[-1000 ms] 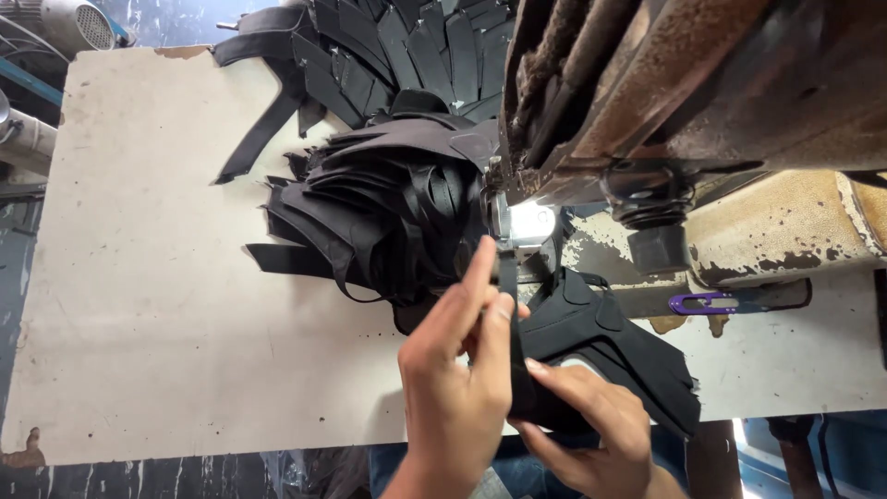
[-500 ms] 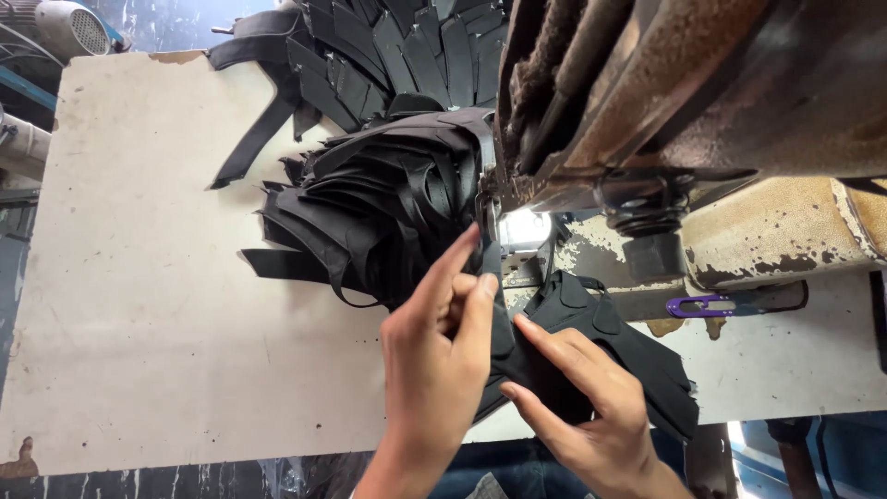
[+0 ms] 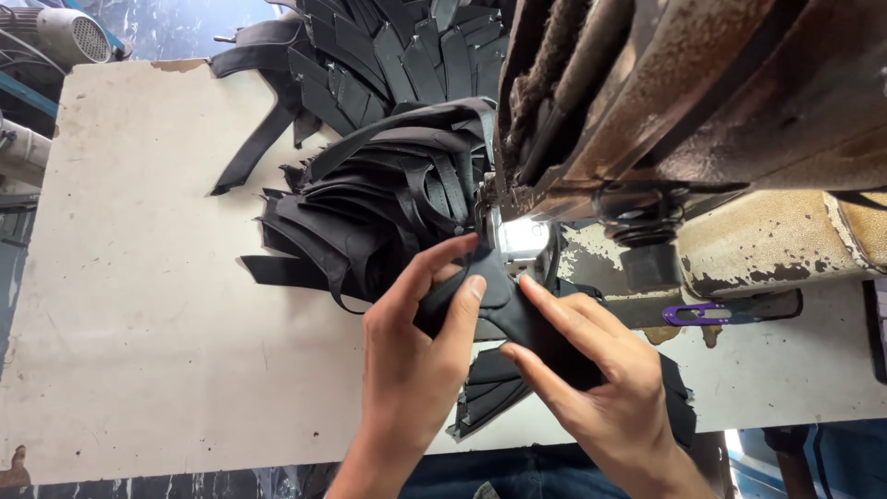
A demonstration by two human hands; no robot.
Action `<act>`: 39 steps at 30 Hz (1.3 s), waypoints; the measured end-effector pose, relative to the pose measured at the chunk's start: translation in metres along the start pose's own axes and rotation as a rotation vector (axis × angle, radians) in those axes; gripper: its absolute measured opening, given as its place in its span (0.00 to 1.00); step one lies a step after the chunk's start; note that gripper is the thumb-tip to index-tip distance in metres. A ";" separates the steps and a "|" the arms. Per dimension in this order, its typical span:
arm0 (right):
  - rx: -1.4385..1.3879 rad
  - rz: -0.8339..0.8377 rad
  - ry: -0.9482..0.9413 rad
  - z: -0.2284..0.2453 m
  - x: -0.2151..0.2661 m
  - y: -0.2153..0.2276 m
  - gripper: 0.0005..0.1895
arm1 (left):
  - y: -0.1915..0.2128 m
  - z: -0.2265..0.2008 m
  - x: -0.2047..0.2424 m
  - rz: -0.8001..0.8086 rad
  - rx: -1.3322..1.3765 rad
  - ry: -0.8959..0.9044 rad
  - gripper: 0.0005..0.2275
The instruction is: Stitch together black synthetic or leather components of a shoe upper using an industrial sewing machine.
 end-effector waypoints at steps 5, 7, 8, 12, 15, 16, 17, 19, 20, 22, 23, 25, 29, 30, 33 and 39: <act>0.018 -0.060 0.009 0.003 -0.008 -0.002 0.29 | -0.003 0.001 -0.014 0.046 0.047 0.004 0.14; 0.020 -0.072 0.005 0.002 -0.010 -0.004 0.29 | -0.005 0.003 -0.019 0.049 0.038 -0.006 0.13; 0.016 -0.083 0.002 0.002 -0.011 -0.004 0.28 | -0.005 0.002 -0.022 0.048 0.025 -0.016 0.13; 0.009 -0.103 0.013 0.001 -0.011 -0.009 0.28 | -0.006 0.001 -0.029 0.048 0.001 -0.041 0.12; 0.006 -0.128 0.012 0.000 -0.012 -0.011 0.27 | -0.006 -0.001 -0.032 0.066 0.000 -0.046 0.12; 0.008 -0.136 0.021 0.000 -0.014 -0.010 0.27 | -0.007 -0.003 -0.034 0.068 0.009 -0.083 0.12; 0.009 -0.145 0.030 0.001 -0.015 -0.010 0.27 | -0.007 -0.006 -0.036 0.070 0.019 -0.120 0.11; 0.014 -0.144 0.037 0.002 -0.018 -0.009 0.26 | -0.007 -0.006 -0.038 0.083 0.025 -0.129 0.09; 0.019 -0.142 0.044 0.002 -0.019 -0.008 0.26 | -0.007 -0.006 -0.040 0.096 0.032 -0.137 0.08; 0.006 -0.135 0.043 0.001 -0.022 -0.007 0.26 | -0.008 -0.004 -0.042 0.107 0.053 -0.123 0.09; -0.010 -0.126 0.042 0.001 -0.024 -0.007 0.25 | -0.008 -0.002 -0.043 0.118 0.073 -0.108 0.10; 0.006 -0.115 0.046 0.001 -0.028 -0.006 0.25 | -0.009 0.001 -0.044 0.104 0.101 -0.077 0.08; 0.095 -0.094 0.046 -0.002 -0.034 -0.007 0.23 | -0.009 0.008 -0.040 0.031 0.098 -0.016 0.08; 0.093 -0.091 0.046 -0.005 -0.035 -0.007 0.23 | -0.009 0.011 -0.037 0.028 0.097 -0.014 0.08; 0.132 -0.055 0.005 -0.011 -0.033 -0.007 0.22 | -0.010 0.016 -0.027 -0.005 0.149 -0.001 0.09; 0.215 -0.245 0.205 0.005 -0.019 -0.008 0.20 | -0.008 0.017 -0.012 -0.068 0.153 0.016 0.07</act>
Point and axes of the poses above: each hand's wrist, its own x-axis away from the middle knuckle, its own y-axis out of the back of the hand, z = x × y, the point moved 4 cm from there along -x, towards the middle knuckle
